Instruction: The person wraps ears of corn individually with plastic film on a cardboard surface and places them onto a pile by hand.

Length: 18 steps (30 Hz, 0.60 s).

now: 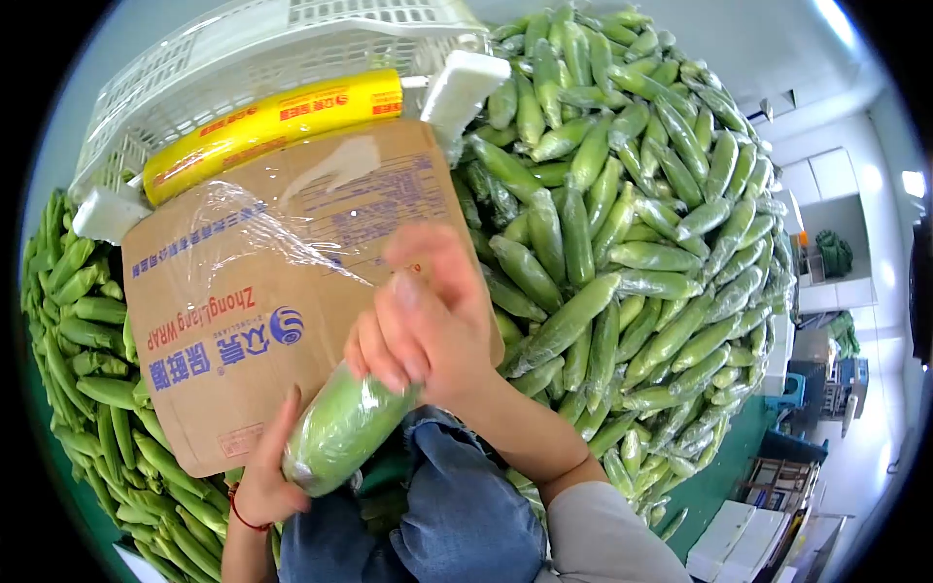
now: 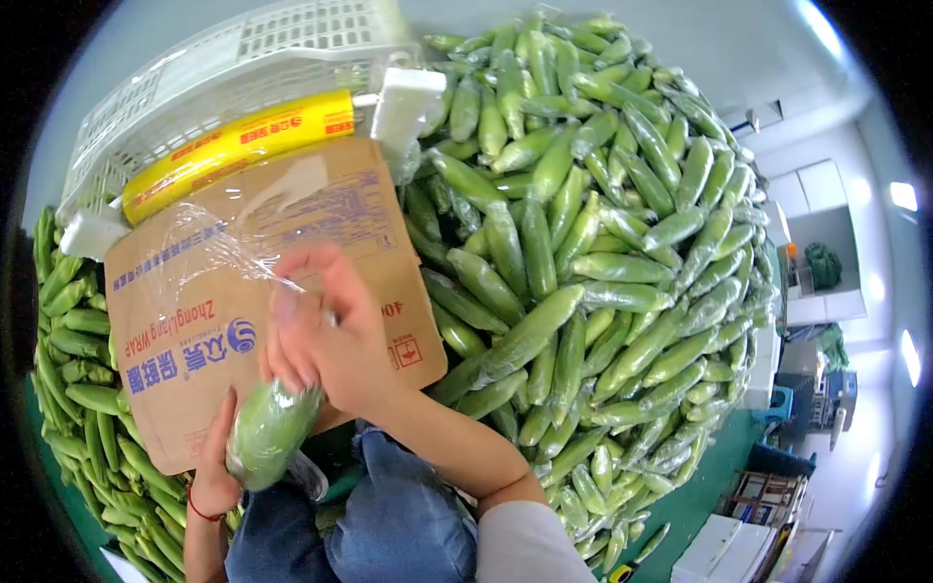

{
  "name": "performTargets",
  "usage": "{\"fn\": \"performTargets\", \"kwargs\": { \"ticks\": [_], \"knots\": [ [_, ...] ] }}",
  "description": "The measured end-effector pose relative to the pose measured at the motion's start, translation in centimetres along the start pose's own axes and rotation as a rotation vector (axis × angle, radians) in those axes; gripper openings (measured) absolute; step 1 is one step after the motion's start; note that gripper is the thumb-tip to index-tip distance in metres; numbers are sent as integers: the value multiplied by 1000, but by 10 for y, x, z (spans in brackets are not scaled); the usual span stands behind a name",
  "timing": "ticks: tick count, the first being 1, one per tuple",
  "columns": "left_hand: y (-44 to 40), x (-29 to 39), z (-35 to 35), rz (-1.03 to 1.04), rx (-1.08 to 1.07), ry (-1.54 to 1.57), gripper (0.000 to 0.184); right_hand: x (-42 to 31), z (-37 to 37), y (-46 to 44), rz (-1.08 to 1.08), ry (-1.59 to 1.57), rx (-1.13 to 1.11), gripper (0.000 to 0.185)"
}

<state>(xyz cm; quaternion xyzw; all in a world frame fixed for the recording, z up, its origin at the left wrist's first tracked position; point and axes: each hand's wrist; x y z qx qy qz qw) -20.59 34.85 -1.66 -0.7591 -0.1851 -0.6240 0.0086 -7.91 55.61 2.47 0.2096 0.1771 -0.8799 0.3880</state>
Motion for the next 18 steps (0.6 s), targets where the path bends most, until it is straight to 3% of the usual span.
{"fn": "performTargets", "kwargs": {
  "ticks": [2, 4, 5, 6, 7, 8, 9, 10, 12, 13, 14, 16, 17, 18],
  "knots": [
    [-14, 18, 0, 457, -162, -174, 71, 1, -14, 4, -66, -76, 121, 56],
    [-47, 45, 11, 500, -196, -339, 75, 16, -2, 26, -336, 108, 273, 63],
    [-61, 53, 24, 549, -174, -423, 74, 25, -18, 50, -232, 90, 271, 81],
    [-69, 55, 40, 528, -180, -516, 71, 23, -36, 76, -109, 161, 473, 83],
    [-70, 60, 54, 483, -253, -750, 68, 5, -58, 96, -114, 217, 584, 68],
    [-70, 54, 67, 548, -270, -756, 68, -14, -79, 117, -113, 270, 696, 58],
    [-70, 41, 72, 752, -184, -808, 65, -32, -100, 139, -107, 319, 808, 54],
    [-64, 38, 66, 803, -140, -797, 60, -59, -117, 153, -180, 463, 845, 50],
    [-54, 20, 45, 706, -30, -750, 58, -123, -150, 164, -433, 503, 1077, 47],
    [-52, 14, 27, 611, 31, -747, 59, -149, -170, 176, -431, 1292, 1162, 57],
    [-48, 3, 10, 568, 234, -882, 64, -159, -183, 179, -413, 2100, 1117, 68],
    [-52, -18, -25, 382, 513, -1124, 72, -147, -181, 146, -287, 2136, 703, 80],
    [-51, -27, -41, 191, 617, -1173, 74, -136, -165, 138, -203, 2147, 504, 86],
    [-59, -34, -64, 155, 651, -1110, 73, -103, -127, 109, -142, 2095, 260, 87]
  ]
}}
Point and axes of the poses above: each hand's wrist, its own y-axis away from the middle knuckle, its own z-axis out of the palm, x = y × z, and after that the axes turned 12 degrees about -y, right-handed
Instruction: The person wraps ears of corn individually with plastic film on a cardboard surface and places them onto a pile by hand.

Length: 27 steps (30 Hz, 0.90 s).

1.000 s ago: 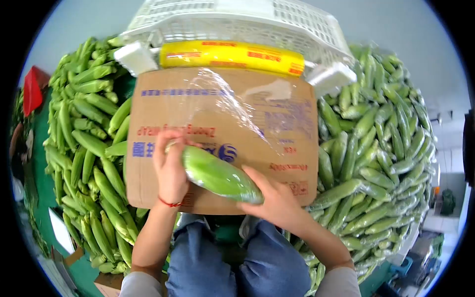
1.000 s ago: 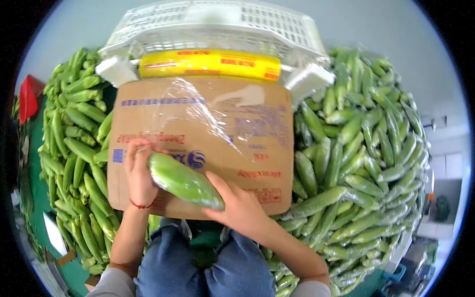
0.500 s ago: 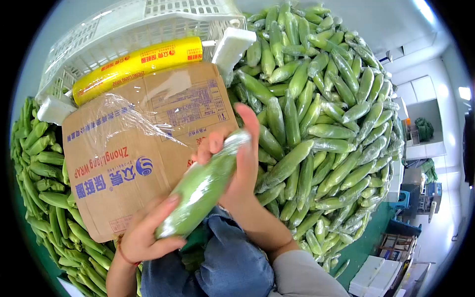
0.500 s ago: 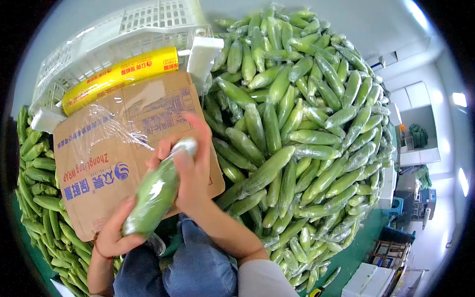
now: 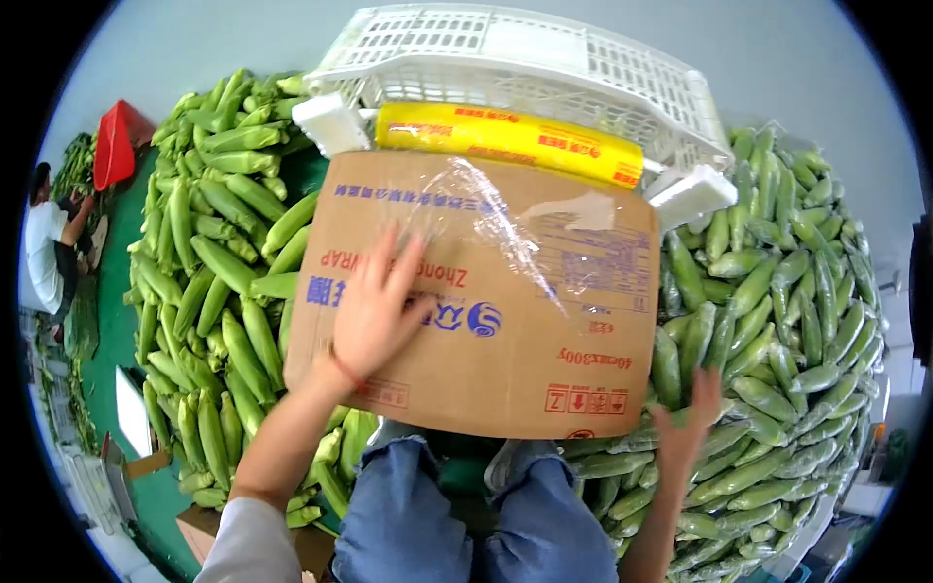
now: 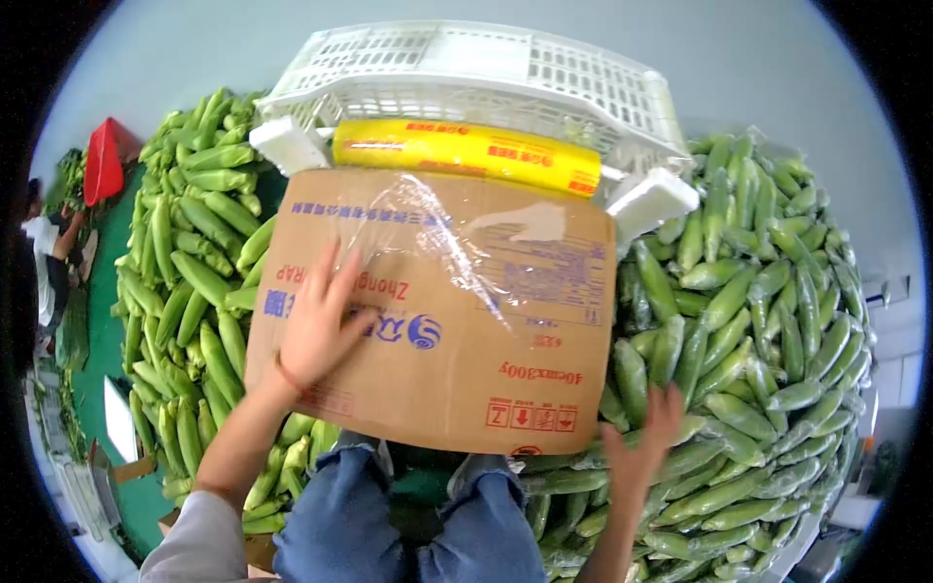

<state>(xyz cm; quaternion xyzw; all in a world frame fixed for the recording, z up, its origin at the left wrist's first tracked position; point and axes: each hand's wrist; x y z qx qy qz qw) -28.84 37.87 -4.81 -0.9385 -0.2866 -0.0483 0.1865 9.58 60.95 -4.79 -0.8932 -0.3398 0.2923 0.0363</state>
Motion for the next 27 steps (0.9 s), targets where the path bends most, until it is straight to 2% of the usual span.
{"fn": "performTargets", "kwargs": {
  "ticks": [1, 2, 3, 5, 6, 7, 8, 10, 12, 14, 17, 18, 19, 20, 21, 22, 23, 24, 26, 27],
  "knots": [
    [-13, -19, 8, -13, 43, -25, 68, -56, 24, -32, -143, -88, -137, 88],
    [-28, -35, 19, 56, 114, -79, 57, -76, 47, -53, -239, -31, -288, 92],
    [-41, -52, 28, 118, 181, -141, 46, -96, 74, -74, -319, -47, -237, 65],
    [-61, -78, 41, 312, 137, -47, 20, -108, 98, -118, -395, -38, -250, 42],
    [-60, -78, 35, 287, 30, -15, 11, -114, 108, -133, -437, -43, -254, 32],
    [-53, -71, 17, 186, -31, 53, 8, -119, 112, -133, -367, -165, -263, 20],
    [-44, -78, 7, 200, 52, 84, 6, -118, 109, -127, -293, -277, -269, 13],
    [-11, -91, -11, 255, 183, 113, 3, -90, 91, -110, 72, -577, -329, 10],
    [36, -84, -39, 335, 73, 188, 11, -67, 63, -85, 233, -788, -477, 10],
    [97, -76, -38, 376, 24, 170, 16, -82, 38, -58, 203, -743, -739, 11],
    [173, -60, -32, 353, 99, 134, 18, -77, 32, -26, 165, -579, -911, 5],
    [188, -62, -33, 348, 98, 161, 16, -75, 36, -17, 174, -589, -906, 5],
    [206, -73, -28, 313, 101, 41, 15, -74, 42, -6, 185, -598, -901, 5],
    [220, -88, -22, 248, 55, -112, 19, -75, 46, 1, 196, -608, -894, 5],
    [235, -114, -5, 119, 35, -250, 34, -93, 44, 0, 103, -489, -889, 4],
    [245, -145, 20, -216, 120, -312, 49, -94, 43, 0, 66, -477, -890, 4],
    [237, -169, 26, -530, 116, -495, 66, -94, 44, -2, 28, -463, -888, 4],
    [227, -192, 19, -770, -14, -582, 81, -95, 44, -4, -11, -448, -882, 4],
    [260, -250, 30, -950, -434, -596, 105, -93, 44, -6, -12, -474, -903, 4],
    [254, -256, 25, -1021, -523, -514, 108, -91, 43, -7, -3, -487, -911, 4]
  ]
}}
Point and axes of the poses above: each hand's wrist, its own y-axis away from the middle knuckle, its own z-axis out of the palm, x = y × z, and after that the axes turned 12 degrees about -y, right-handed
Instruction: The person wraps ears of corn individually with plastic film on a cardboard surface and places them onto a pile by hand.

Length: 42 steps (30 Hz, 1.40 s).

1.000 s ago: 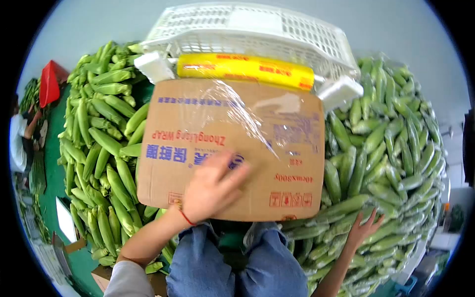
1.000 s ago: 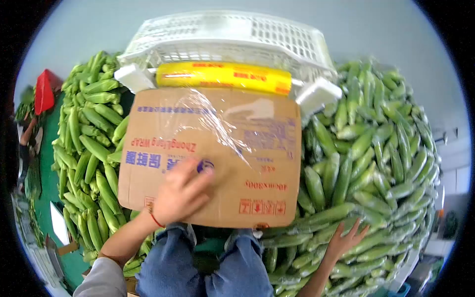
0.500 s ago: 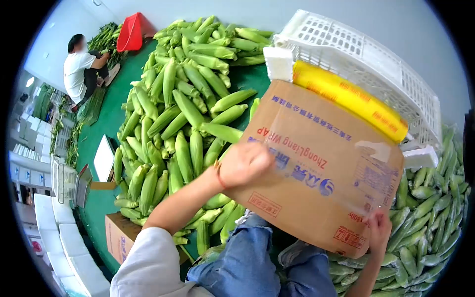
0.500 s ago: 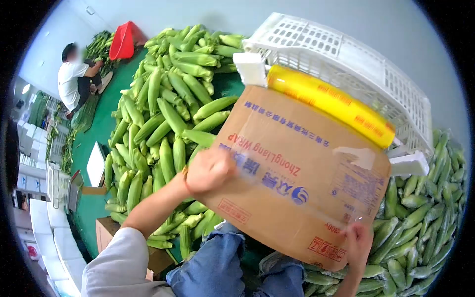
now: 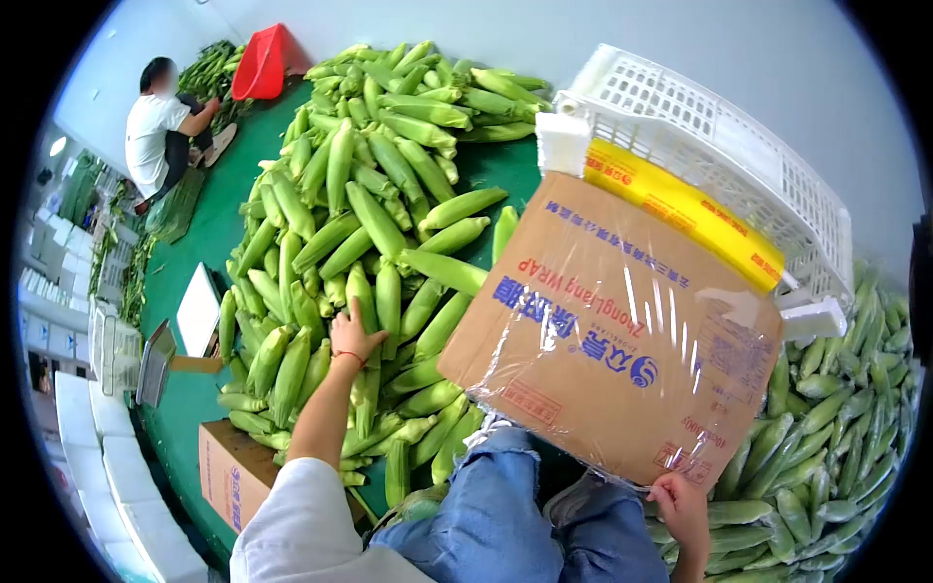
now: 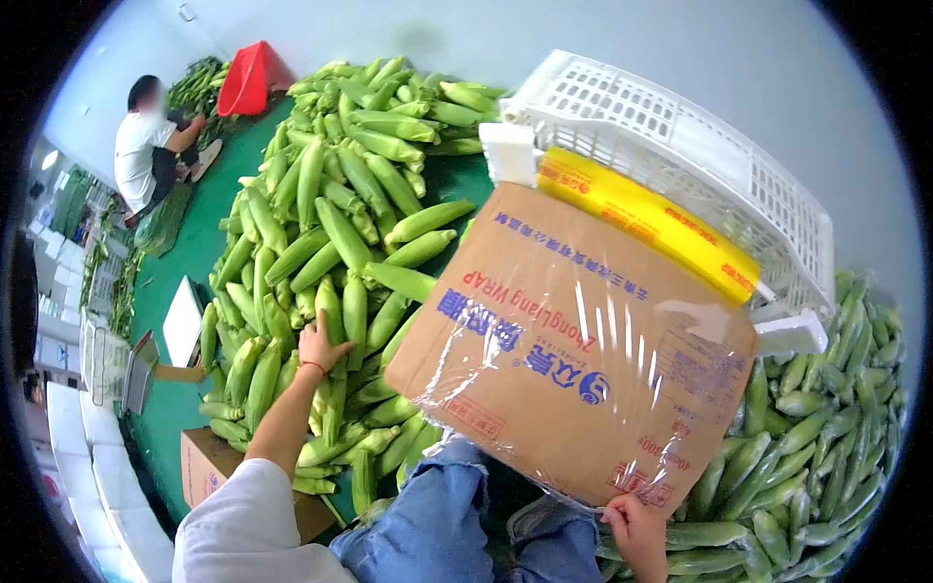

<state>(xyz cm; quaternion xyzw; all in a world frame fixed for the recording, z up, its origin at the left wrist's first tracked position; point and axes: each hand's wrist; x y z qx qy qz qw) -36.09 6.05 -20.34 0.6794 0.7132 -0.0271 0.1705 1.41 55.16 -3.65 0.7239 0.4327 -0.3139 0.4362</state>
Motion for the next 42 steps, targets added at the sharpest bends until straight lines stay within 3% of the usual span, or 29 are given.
{"fn": "performTargets", "kwargs": {
  "ticks": [1, 3, 4, 5, 6, 7, 8, 9, 10, 11, 13, 15, 16, 17, 18, 20, 21, 22, 25, 27, 29, 31, 32, 35, 36, 39, 41, 42],
  "knots": [
    [-6, -2, -8, -20, -131, 22, 110, -2, -1, 0, 36, 12, 15, 5],
    [-23, -26, 27, -37, -75, 304, 110, -6, 1, 0, 120, 24, 21, 8],
    [-16, -25, 10, -92, -69, 479, 103, -3, 2, 1, 125, -31, 39, 8],
    [-32, -42, 38, -170, -210, 849, 86, -2, 2, 0, 112, -24, 34, 8],
    [-15, -42, 5, -223, -522, 1355, 62, -3, 2, 0, 107, -13, 32, 8],
    [2, -46, -5, -181, -593, 1640, 45, -6, 1, 1, 108, 1, 39, 8],
    [43, -28, -48, -187, -487, 1772, 42, -13, 3, 0, 74, 68, 69, 10],
    [61, -28, -47, -79, -399, 1912, 44, -14, 2, -1, 88, 49, 70, 11],
    [87, -20, -73, -76, -426, 2110, 47, -13, 2, 0, 103, 26, 67, 11],
    [99, -17, -96, 58, -567, 2115, 56, -13, 4, 3, 115, 5, 54, 12],
    [101, -1, -138, 310, -544, 1709, 69, -17, 10, 4, 141, 27, 85, 11],
    [114, 48, -187, 546, -376, 1385, 81, -21, 13, 6, 148, 57, 120, 11],
    [123, 83, -227, 853, -181, 1088, 80, -23, 16, 7, 150, 66, 149, 11],
    [129, 113, -244, 1144, 175, 659, 75, -25, 20, 10, 155, 70, 181, 11],
    [155, 143, -266, 1157, 203, 467, 69, -32, 22, 12, 167, 163, 198, 10],
    [167, 196, -266, 1505, 410, 491, 66, -38, 25, 21, 61, 248, 250, 10],
    [167, 211, -259, 1549, 357, 465, 65, -41, 24, 26, 9, 294, 272, 10],
    [167, 224, -252, 1588, 303, 438, 64, -50, 16, 33, 85, 205, 181, 15],
    [161, 239, -256, 1560, 112, 368, 62, -64, 6, 34, -253, -783, 397, 28],
    [161, 241, -263, 1509, 82, 319, 63, -72, 5, -21, -424, -217, 449, 46],
    [172, 230, -247, 1399, 405, 419, 62, -59, 18, -74, -489, 561, 465, 56],
    [187, 202, -223, 1264, 763, 490, 59, -44, 14, -95, -450, 554, 485, 58],
    [194, 187, -213, 1214, 657, 624, 42, -39, 14, -103, -417, 540, 503, 60],
    [169, 157, -156, 1189, 289, 594, 39, -36, 10, -113, -602, 514, 573, 58],
    [159, 157, -158, 1165, 297, 676, 30, -40, 7, -114, -615, 506, 586, 56],
    [101, 198, -254, 1082, 327, 920, 8, -39, 4, -119, -680, 502, 562, 58],
    [75, 253, -271, 1237, 322, 745, 11, -36, 3, -122, -693, 461, 550, 55],
    [73, 279, -268, 1294, 196, 506, 13, -35, 2, -124, -698, 445, 541, 54]
  ]
}}
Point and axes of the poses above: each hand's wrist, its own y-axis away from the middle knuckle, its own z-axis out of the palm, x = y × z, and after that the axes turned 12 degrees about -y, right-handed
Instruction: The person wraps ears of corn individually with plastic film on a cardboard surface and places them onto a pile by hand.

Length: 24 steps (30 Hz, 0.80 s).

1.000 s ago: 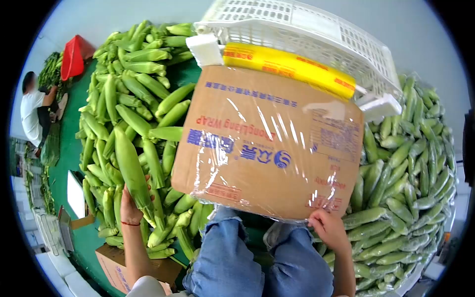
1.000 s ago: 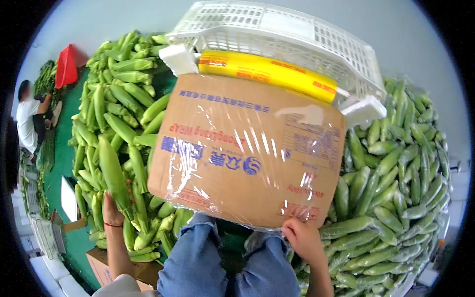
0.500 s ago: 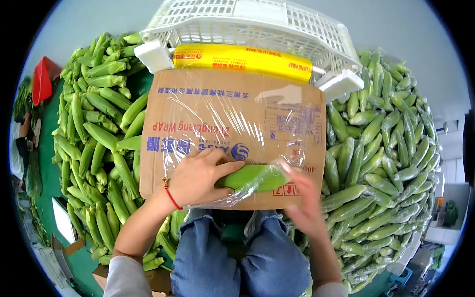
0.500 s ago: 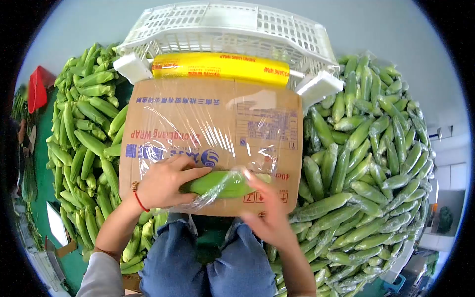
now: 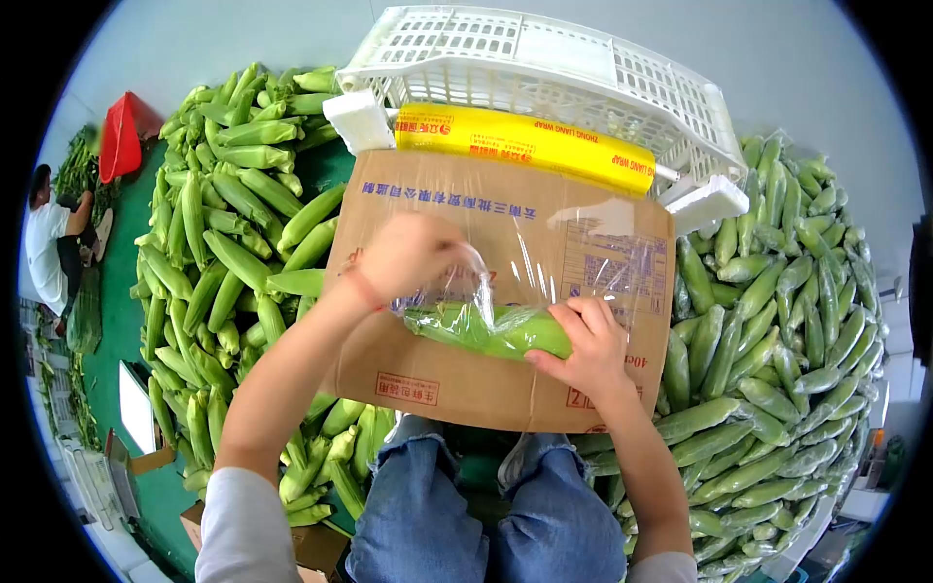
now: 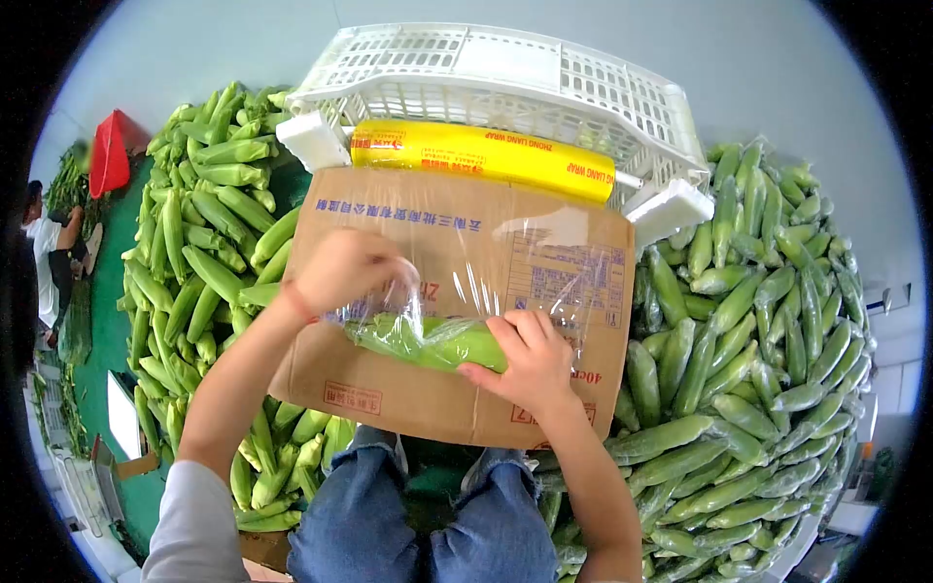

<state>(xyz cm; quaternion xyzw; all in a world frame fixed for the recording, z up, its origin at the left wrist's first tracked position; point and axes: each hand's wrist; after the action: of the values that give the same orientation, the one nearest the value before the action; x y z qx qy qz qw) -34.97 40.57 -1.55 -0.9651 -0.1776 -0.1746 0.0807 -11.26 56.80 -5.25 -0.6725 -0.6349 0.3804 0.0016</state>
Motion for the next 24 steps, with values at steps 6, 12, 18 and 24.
{"fn": "performTargets", "kwargs": {
  "ticks": [6, 12, 18, 24],
  "knots": [
    [64, 96, 11, 18, -346, -222, 58, -23, -23, -6, 555, -128, -438, 53],
    [81, 93, 29, -49, -82, -236, 70, -52, -27, -6, 298, 50, -344, 56],
    [-64, 2, 41, 1, 101, -315, 69, -8, -3, -43, -209, 265, -213, 68],
    [-110, 4, 48, 37, -433, -402, 61, 28, 13, -81, -15, 77, -453, 65]
  ]
}}
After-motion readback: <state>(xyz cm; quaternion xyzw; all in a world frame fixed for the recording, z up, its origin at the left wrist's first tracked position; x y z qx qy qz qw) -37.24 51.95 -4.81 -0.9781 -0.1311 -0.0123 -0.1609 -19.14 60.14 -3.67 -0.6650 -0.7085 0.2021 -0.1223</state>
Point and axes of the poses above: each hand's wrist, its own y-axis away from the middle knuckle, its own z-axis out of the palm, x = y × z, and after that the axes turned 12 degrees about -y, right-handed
